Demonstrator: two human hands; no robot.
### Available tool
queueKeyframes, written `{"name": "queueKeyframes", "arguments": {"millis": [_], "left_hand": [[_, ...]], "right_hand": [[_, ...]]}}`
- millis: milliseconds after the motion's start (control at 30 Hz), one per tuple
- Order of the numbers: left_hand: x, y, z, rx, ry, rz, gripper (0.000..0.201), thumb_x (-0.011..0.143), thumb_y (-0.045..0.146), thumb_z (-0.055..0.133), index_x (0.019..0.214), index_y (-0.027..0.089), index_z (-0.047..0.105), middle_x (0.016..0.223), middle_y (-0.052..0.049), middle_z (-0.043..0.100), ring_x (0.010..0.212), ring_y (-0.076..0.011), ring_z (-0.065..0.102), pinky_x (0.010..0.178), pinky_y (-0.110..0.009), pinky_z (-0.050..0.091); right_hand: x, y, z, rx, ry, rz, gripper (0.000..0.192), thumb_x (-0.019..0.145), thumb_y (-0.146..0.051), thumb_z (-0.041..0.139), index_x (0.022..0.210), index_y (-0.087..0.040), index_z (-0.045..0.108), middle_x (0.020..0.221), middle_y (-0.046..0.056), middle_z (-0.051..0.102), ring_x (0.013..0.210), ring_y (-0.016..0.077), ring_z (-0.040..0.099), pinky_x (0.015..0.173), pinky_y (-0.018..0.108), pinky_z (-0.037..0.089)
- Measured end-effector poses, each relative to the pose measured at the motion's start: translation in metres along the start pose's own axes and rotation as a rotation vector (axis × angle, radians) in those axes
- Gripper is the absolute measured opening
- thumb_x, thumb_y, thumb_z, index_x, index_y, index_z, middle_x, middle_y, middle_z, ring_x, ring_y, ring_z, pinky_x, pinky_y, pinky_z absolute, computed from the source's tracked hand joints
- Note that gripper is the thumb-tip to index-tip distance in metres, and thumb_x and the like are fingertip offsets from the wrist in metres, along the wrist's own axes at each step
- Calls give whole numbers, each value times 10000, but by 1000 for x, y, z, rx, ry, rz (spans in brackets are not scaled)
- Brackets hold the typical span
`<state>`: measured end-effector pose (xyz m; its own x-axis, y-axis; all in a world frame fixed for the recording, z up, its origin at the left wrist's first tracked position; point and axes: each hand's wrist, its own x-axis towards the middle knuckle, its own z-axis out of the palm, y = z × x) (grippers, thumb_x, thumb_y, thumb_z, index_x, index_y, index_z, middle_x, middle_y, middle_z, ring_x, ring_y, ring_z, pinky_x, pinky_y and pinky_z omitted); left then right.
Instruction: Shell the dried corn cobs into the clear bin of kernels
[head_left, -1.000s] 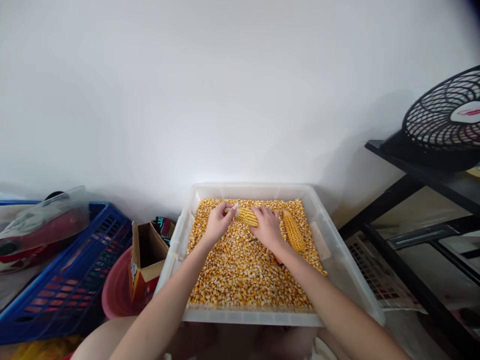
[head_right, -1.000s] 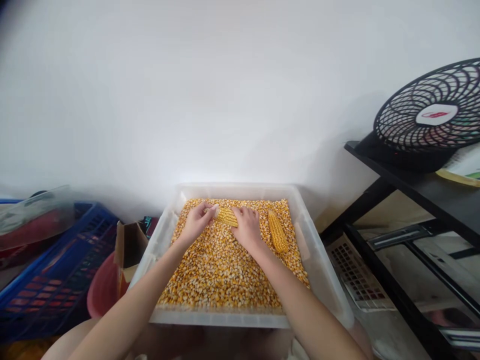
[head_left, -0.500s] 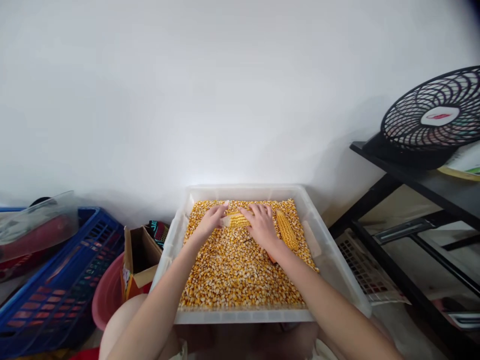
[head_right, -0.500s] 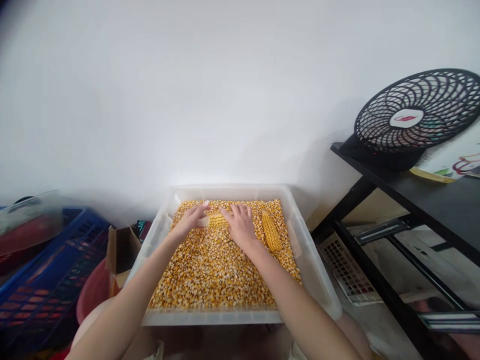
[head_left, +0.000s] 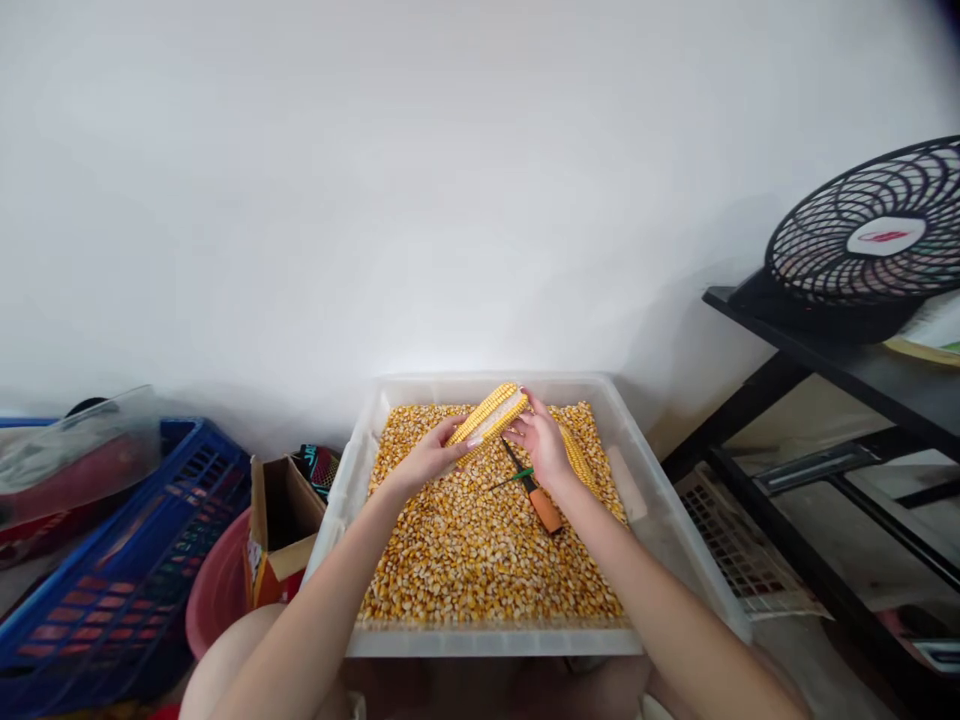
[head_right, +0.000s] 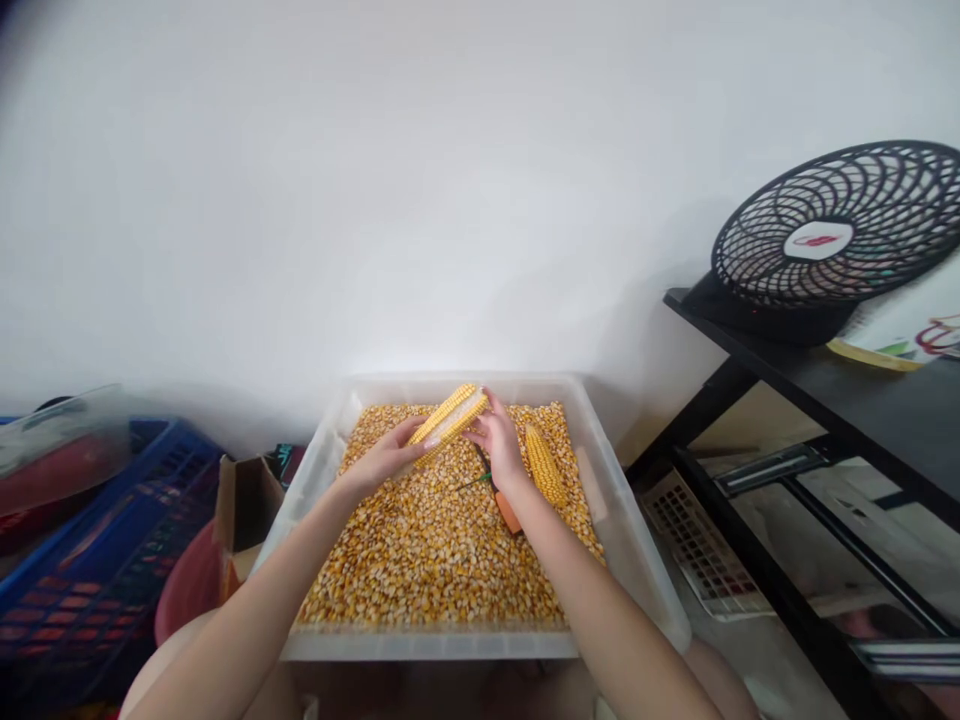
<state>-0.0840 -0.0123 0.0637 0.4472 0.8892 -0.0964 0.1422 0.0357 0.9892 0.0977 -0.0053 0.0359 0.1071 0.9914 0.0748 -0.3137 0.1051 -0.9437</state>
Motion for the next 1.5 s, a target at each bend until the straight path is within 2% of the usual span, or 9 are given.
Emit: {"name": "queueKeyframes", "arguments": {"millis": [100, 300, 367, 500, 667, 867, 1067, 1267, 1500], "left_hand": [[0, 2, -1, 111, -15, 45, 530, 705, 391, 601, 1179, 181, 490, 1080, -59, 558, 915, -194, 524, 695, -251, 459], [-1, 1, 4, 262, -41, 11, 515, 633, 396, 650, 1066, 137, 548, 937, -41, 617, 807, -175, 562, 672, -237, 444], [-1, -3, 5, 327, -8, 14, 506, 605, 393, 666, 1033, 143, 562, 904, -29, 624, 783, -169, 570, 659, -232, 441], [2, -17, 5, 467, 94, 60, 491, 604, 375, 657, 1033, 162, 549, 888, -16, 626, 750, -159, 575, 644, -231, 435], [7, -31, 3, 584, 112, 132, 424, 614, 308, 630, 1006, 172, 543, 856, -8, 626, 721, -152, 574, 627, -223, 426], [14, -42, -3, 685, 113, 47, 442, 572, 295, 644, 989, 180, 552, 828, -11, 624, 703, -161, 570, 619, -231, 417], [22, -45, 1, 684, 97, 83, 435, 567, 388, 659, 937, 184, 555, 798, -10, 620, 696, -162, 569, 613, -233, 413], [24, -55, 2, 645, 93, 127, 365, 612, 400, 624, 887, 176, 535, 746, 3, 606, 634, -133, 554, 562, -211, 392], [26, -56, 3, 647, 95, 133, 344, 597, 353, 631, 878, 181, 534, 754, 6, 605, 642, -137, 559, 568, -209, 391]], "right_hand": [[-5, -5, 3, 121, -39, 47, 580, 719, -318, 506, 1279, -266, 368, 1095, 21, 585, 982, 202, 562, 730, 333, 520], [-25, -15, 18, -12, -257, -17, 572, 751, -362, 545, 1293, -268, 386, 1215, 27, 524, 1092, 218, 506, 851, 349, 477], [-28, -16, 21, -76, -287, -49, 543, 758, -375, 545, 1273, -253, 423, 1243, 33, 502, 1124, 222, 481, 894, 349, 449], [-28, -14, 23, -159, -259, -66, 460, 783, -410, 507, 1211, -241, 490, 1227, 31, 515, 1131, 218, 474, 910, 348, 434], [-23, -7, 23, -292, -206, -24, 428, 778, -447, 501, 1137, -216, 533, 1161, 46, 555, 1041, 201, 529, 875, 324, 448], [-12, 16, 11, -433, -255, 9, 440, 776, -485, 483, 1111, -210, 554, 1027, 48, 614, 940, 195, 571, 814, 318, 468], [-2, 32, 1, -429, -250, 38, 449, 800, -510, 424, 1117, -226, 568, 1086, 43, 601, 1006, 195, 552, 836, 323, 463], [-1, 30, -1, -457, -307, 25, 485, 770, -494, 497, 1160, -208, 542, 1142, 55, 577, 1046, 192, 533, 919, 331, 410], [1, 29, -6, -523, -294, -35, 459, 819, -501, 411, 1163, -230, 547, 1218, 43, 531, 1155, 183, 457, 1020, 368, 303]]}}
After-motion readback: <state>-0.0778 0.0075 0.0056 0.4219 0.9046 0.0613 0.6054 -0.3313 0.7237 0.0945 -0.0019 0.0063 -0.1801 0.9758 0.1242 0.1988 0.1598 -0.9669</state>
